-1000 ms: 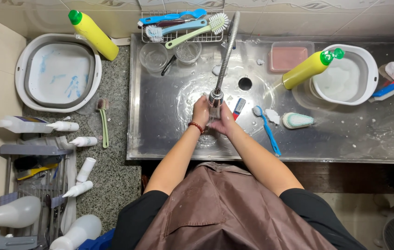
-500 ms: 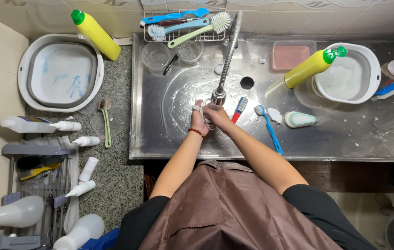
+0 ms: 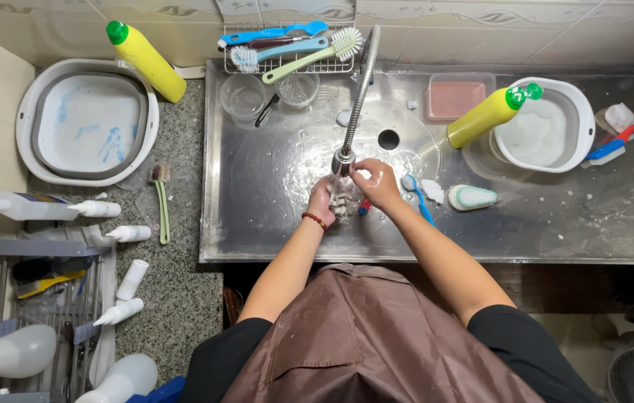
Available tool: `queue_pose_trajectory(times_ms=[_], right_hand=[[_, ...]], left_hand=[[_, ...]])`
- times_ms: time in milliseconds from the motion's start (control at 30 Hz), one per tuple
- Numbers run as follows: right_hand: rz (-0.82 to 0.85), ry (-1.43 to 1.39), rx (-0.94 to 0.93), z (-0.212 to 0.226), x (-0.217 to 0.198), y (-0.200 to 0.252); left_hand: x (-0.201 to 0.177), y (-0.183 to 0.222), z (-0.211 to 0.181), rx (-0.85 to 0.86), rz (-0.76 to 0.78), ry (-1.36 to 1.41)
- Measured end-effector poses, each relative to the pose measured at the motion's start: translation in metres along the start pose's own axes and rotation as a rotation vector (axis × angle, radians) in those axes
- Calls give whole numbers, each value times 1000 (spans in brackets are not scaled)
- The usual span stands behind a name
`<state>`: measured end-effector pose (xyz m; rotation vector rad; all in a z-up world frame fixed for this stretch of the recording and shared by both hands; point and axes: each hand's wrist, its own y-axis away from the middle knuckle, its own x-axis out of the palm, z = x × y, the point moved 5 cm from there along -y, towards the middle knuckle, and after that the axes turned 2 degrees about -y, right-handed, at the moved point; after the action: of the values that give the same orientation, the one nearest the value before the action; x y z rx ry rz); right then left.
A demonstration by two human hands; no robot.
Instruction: Cleaning shoelaces and a plastic shoe component in a sink using brushes and water.
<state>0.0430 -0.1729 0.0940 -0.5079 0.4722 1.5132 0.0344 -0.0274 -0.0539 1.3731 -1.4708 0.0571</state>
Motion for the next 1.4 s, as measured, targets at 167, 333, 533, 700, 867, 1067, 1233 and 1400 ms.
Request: queue_pose_trajectory(times_ms=[167,333,533,700,867,1067,1233,1400], right_hand=[[-249,78,6,-7,-22,-68],[-397,135,-71,39,-41,-147],[-342,217,347,8,-44,-180],[-361,335,111,9,-49,-187],[-353,272,211,-44,-35,-140],[10,385,505,-76,19,-4],[-39,366,173,-59,61,35],[99,-298,365,-85,93,37]], left_hand=[[-18,-17,3,157,-40,-543],[19,50,-57,181,-171,-960],[-6,75,-100,344,-302,-904],[-35,83,-115,361,-378,-908],[-69,113,-160,454,-596,-1312],[-91,136,-198,441,-675,-1541],[-51,168,-214,285,-498,-1759],[-53,171,-196,616,-529,-1752]])
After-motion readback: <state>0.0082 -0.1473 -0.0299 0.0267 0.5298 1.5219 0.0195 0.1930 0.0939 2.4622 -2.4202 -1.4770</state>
